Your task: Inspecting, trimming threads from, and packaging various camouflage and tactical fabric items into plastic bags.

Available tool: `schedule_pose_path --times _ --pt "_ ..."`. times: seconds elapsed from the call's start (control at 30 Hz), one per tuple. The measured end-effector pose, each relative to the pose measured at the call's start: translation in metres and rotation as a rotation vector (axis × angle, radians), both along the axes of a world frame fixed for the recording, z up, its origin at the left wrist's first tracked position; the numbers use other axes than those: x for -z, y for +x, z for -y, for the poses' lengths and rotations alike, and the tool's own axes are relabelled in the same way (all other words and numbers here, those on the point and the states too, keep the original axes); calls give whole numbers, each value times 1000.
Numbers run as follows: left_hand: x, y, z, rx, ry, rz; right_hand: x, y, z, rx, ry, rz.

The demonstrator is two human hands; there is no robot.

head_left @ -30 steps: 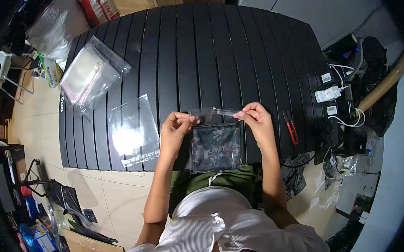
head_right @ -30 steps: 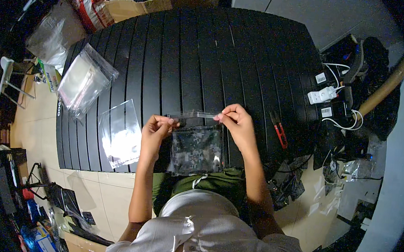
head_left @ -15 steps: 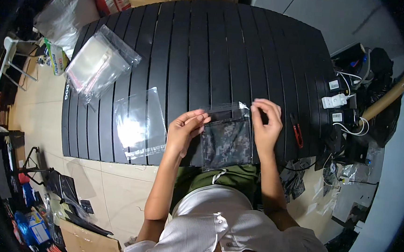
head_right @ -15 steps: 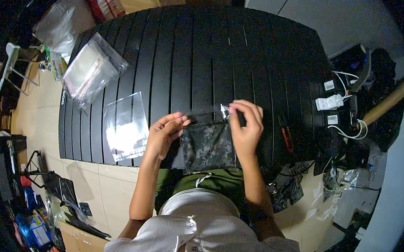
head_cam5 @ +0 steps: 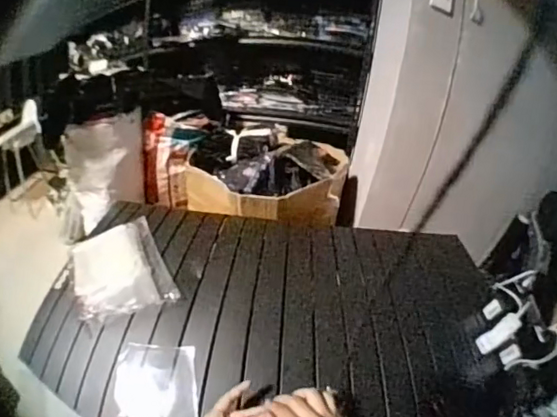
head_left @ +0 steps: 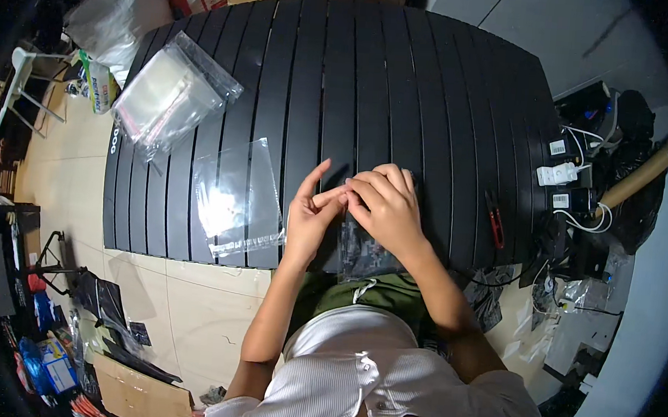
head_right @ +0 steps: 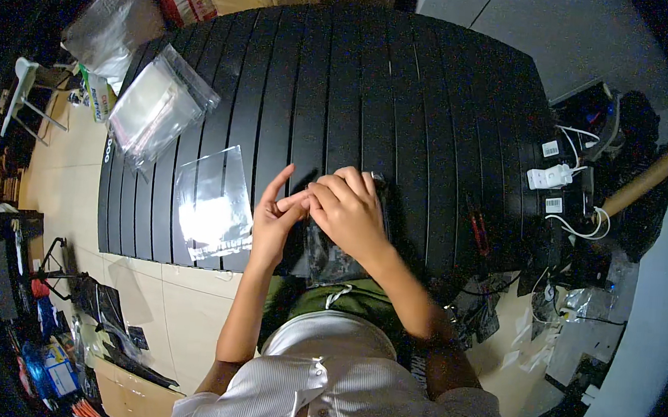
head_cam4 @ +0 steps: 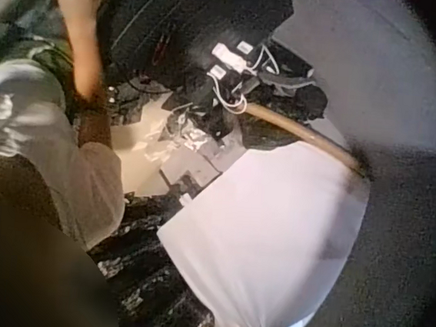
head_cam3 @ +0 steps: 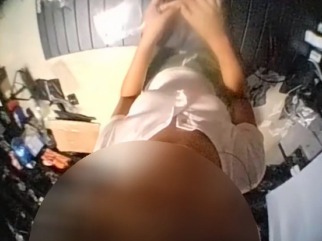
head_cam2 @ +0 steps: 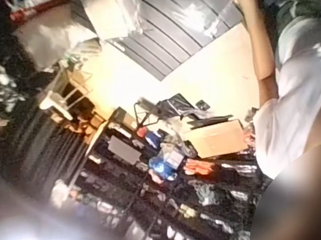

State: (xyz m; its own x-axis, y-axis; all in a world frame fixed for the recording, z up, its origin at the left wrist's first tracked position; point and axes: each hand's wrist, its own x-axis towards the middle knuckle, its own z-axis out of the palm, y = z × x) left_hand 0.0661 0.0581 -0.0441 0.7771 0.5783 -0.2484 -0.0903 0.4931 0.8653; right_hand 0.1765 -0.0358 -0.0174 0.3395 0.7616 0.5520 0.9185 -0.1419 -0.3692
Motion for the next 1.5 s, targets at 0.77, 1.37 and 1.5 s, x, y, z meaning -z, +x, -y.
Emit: schedule_pose_path --times 0.77,1.37,1.5 --pt "8 -1 -1 -197 -35 -34 23 123 99 657 392 -308" --pt "-14 12 25 85 1286 -252 7 81 35 129 -113 -270" --pt "-9 7 29 129 1343 -288 29 100 43 217 -88 -147"
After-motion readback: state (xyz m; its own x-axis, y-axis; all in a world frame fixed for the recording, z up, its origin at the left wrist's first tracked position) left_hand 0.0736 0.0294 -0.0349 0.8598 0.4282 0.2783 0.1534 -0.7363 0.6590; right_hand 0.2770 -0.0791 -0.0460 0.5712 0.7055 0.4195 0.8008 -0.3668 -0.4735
